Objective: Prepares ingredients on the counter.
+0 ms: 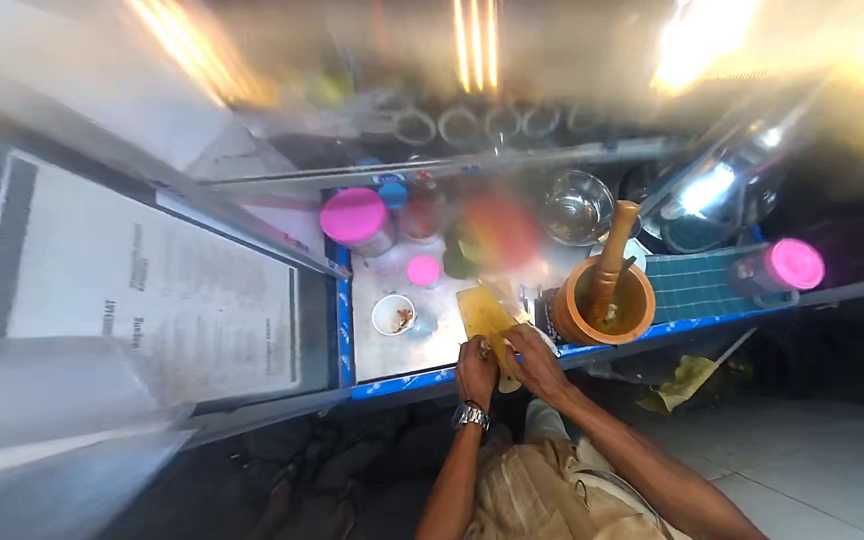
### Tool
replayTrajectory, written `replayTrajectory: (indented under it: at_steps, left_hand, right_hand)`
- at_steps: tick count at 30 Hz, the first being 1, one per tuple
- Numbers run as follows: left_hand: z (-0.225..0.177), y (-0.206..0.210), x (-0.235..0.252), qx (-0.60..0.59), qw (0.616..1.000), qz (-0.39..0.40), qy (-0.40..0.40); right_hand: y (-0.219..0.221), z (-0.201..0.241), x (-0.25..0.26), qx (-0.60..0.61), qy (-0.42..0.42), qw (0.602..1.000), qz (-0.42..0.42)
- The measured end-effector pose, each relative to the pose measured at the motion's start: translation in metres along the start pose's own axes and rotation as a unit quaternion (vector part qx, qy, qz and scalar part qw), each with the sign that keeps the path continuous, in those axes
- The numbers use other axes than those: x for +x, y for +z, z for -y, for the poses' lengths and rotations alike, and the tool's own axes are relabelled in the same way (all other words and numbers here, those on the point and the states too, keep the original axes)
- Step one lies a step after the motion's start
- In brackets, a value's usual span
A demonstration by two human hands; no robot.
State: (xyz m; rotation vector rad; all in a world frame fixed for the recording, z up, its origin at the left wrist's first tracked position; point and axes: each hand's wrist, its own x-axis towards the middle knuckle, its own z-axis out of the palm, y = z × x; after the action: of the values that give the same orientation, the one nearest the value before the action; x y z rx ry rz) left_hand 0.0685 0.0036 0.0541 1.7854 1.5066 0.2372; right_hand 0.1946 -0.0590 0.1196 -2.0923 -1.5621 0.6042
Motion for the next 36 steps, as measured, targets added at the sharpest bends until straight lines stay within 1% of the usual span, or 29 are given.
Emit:
replayTrajectory:
  at_steps: [3,4,7,9,11,12,13,14,15,16,17,18,19,21,22,24,26,27,29,31,32,34,36]
  left_hand:
    - [0.002,-0.002,0.002,-0.003,1.000,0.003,-0.009]
    - [0.003,-0.003,0.003,-0.007,1.000,0.008,-0.014]
    - [0.005,-0.004,0.008,-0.025,0.999,0.019,-0.034]
    - [0.005,-0.007,0.010,-0.051,0.998,0.018,-0.044]
    - [0.001,-0.010,0.006,-0.121,0.992,0.009,-0.045]
    - [-0.005,-0.013,0.002,-0.173,0.984,-0.005,-0.034]
    - [-0.013,-0.017,-0.002,-0.231,0.973,-0.019,-0.014]
    - [-0.022,-0.022,-0.008,-0.282,0.959,-0.032,0.014]
    - [-0.030,-0.026,-0.015,-0.321,0.945,-0.040,0.044]
    - [-0.035,-0.029,-0.021,-0.343,0.935,-0.044,0.076]
    - [-0.039,-0.031,-0.026,-0.348,0.930,-0.047,0.104]
    - [-0.039,-0.030,-0.028,-0.341,0.930,-0.053,0.128]
    - [-0.035,-0.027,-0.029,-0.324,0.932,-0.062,0.147]
    - [-0.020,-0.020,-0.030,-0.284,0.942,-0.078,0.160]
    - [-0.011,-0.019,-0.031,-0.270,0.947,-0.080,0.157]
    - [0.005,-0.022,-0.034,-0.251,0.952,-0.088,0.148]
    - [0.020,-0.029,-0.036,-0.238,0.959,-0.106,0.112]
    - [0.029,-0.032,-0.036,-0.219,0.966,-0.111,0.083]
    - [0.048,-0.037,-0.035,-0.135,0.987,-0.089,0.014]
    - [0.061,-0.039,-0.036,-0.023,0.998,-0.029,-0.052]
    - [0.062,-0.041,-0.038,0.016,0.996,0.020,-0.084]
    - [0.062,-0.043,-0.042,0.061,0.988,0.093,-0.112]
    - [0.063,-0.041,-0.043,0.090,0.981,0.129,-0.112]
  right_hand:
    - [-0.056,-0.003,-0.021,0.002,0.008,0.983,-0.182]
    - [-0.072,-0.009,-0.020,-0.003,0.021,0.975,-0.219]
    - [-0.122,-0.018,-0.023,0.035,0.052,0.960,-0.274]
    - [-0.154,-0.009,-0.029,0.084,0.032,0.933,-0.348]
    - [-0.172,0.004,-0.033,0.123,0.001,0.904,-0.408]
    - [-0.171,0.010,-0.034,0.141,-0.006,0.905,-0.401]
    - [-0.163,0.016,-0.033,0.164,0.000,0.920,-0.357]
    - [-0.148,0.021,-0.030,0.193,0.019,0.941,-0.277]
    - [-0.129,0.025,-0.024,0.230,0.048,0.956,-0.176]
    - [-0.106,0.026,-0.017,0.275,0.083,0.955,-0.072]
    - [-0.082,0.025,-0.009,0.316,0.111,0.942,0.014]
    - [-0.058,0.022,-0.003,0.353,0.128,0.924,0.068]
    - [-0.035,0.020,0.001,0.395,0.138,0.904,0.093]
    - [0.000,0.019,0.002,0.467,0.173,0.862,0.093]
    - [0.010,0.021,0.003,0.486,0.202,0.846,0.087]
    - [0.017,0.024,0.007,0.516,0.264,0.812,0.077]
    - [0.017,0.024,0.015,0.538,0.315,0.780,0.057]
    - [0.015,0.023,0.019,0.539,0.327,0.775,0.050]
    - [0.011,0.020,0.029,0.529,0.335,0.779,0.044]
    - [0.006,0.019,0.039,0.513,0.338,0.788,0.045]
    - [0.005,0.019,0.045,0.505,0.339,0.792,0.045]
    - [0.002,0.024,0.060,0.501,0.340,0.795,0.042]
    - [0.006,0.030,0.085,0.502,0.338,0.795,0.038]
